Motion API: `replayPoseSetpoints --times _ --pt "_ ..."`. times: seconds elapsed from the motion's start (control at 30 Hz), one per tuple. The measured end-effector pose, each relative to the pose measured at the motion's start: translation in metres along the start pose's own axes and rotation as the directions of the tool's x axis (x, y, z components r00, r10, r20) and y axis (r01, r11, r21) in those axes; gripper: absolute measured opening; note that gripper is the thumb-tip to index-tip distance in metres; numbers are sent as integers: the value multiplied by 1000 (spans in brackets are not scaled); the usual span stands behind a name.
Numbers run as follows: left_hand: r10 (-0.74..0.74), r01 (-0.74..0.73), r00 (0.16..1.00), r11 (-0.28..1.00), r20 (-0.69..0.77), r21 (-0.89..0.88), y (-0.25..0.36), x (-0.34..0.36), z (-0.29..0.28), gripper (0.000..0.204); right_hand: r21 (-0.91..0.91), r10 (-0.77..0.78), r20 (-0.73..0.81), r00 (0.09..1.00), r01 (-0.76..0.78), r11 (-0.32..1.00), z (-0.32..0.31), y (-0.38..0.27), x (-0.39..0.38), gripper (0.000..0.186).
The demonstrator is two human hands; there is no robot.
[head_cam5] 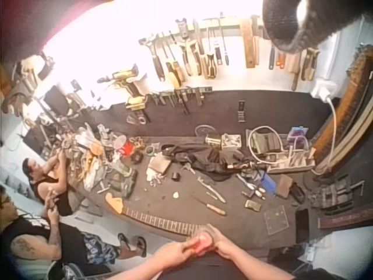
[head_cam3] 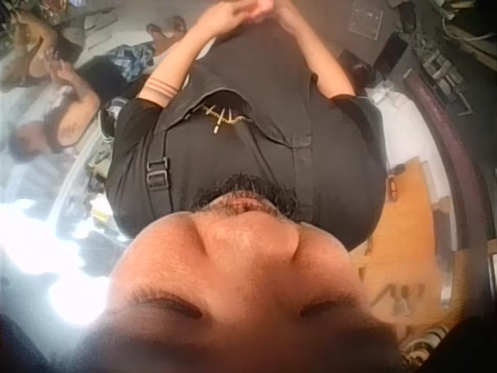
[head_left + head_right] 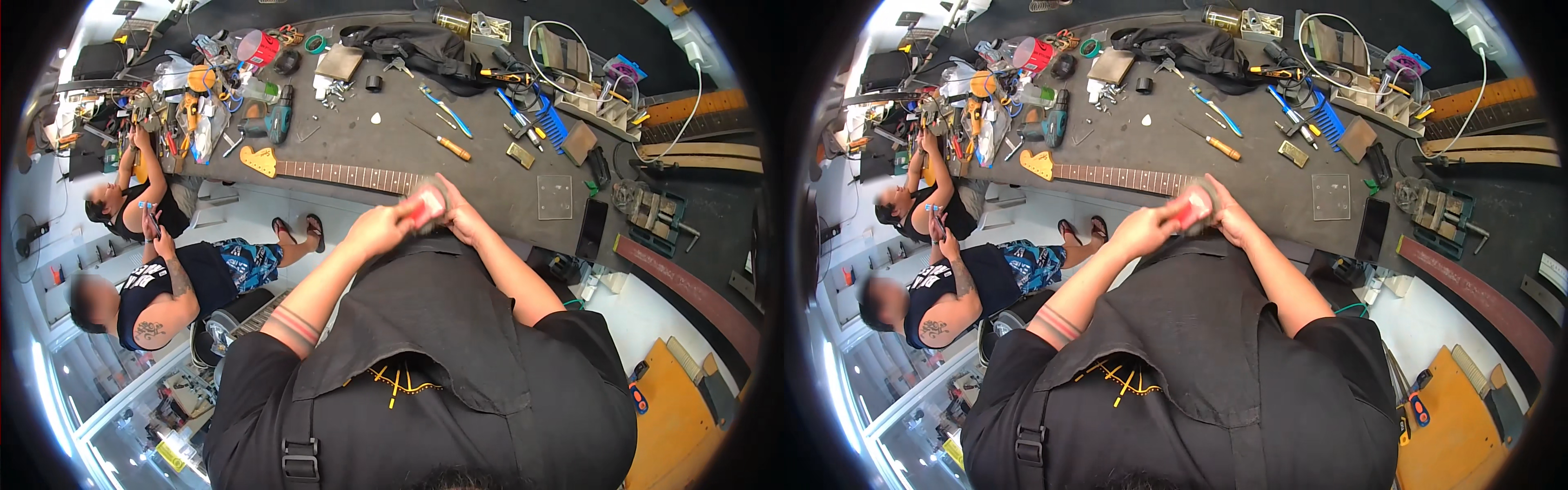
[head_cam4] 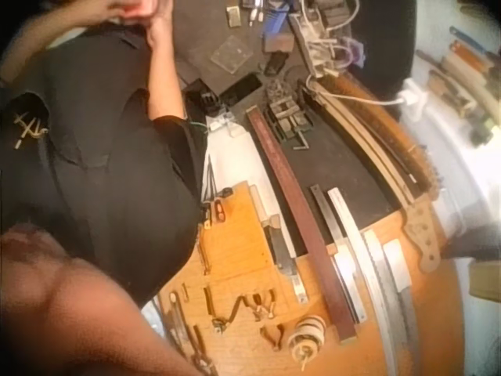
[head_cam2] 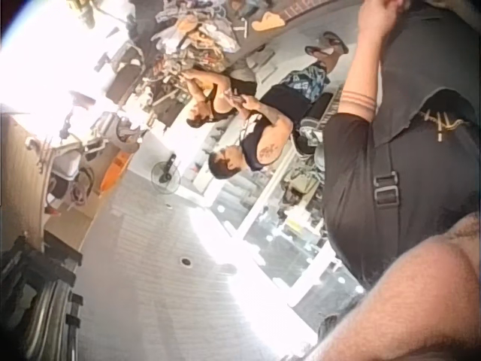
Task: The person applies a liquid to the fretboard with a small brush, rubs the fretboard and edges with a sanding block, brushes off debris, and then checks the neck's curvature.
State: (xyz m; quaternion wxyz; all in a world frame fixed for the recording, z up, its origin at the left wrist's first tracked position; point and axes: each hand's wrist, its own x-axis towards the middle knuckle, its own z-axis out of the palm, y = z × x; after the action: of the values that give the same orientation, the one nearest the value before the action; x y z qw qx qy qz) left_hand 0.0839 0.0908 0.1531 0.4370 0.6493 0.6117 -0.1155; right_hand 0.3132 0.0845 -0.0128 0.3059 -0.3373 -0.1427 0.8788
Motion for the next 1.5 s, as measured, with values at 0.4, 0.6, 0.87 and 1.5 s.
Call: replayPoseSetpoints --times 0.4,0.6,0.87,1.5 --pt "11 -89 902 983 -432 -162 -61 -43 -65 70 -947 -398 -161 903 -27 320 11 -10 20 55" --pt "59 -150 827 982 -558 -118 -81 -21 -98 62 -888 -300 -188 935 -31 459 23 -30 27 53" --pt "297 -379 768 925 -568 -28 -80 140 -202 59 -707 -330 -430 840 -86 702 37 -20 32 26" --pt "436 -366 899 796 -38 481 -184 67 -134 107 -957 -592 -286 753 -254 139 81 -4 5 74"
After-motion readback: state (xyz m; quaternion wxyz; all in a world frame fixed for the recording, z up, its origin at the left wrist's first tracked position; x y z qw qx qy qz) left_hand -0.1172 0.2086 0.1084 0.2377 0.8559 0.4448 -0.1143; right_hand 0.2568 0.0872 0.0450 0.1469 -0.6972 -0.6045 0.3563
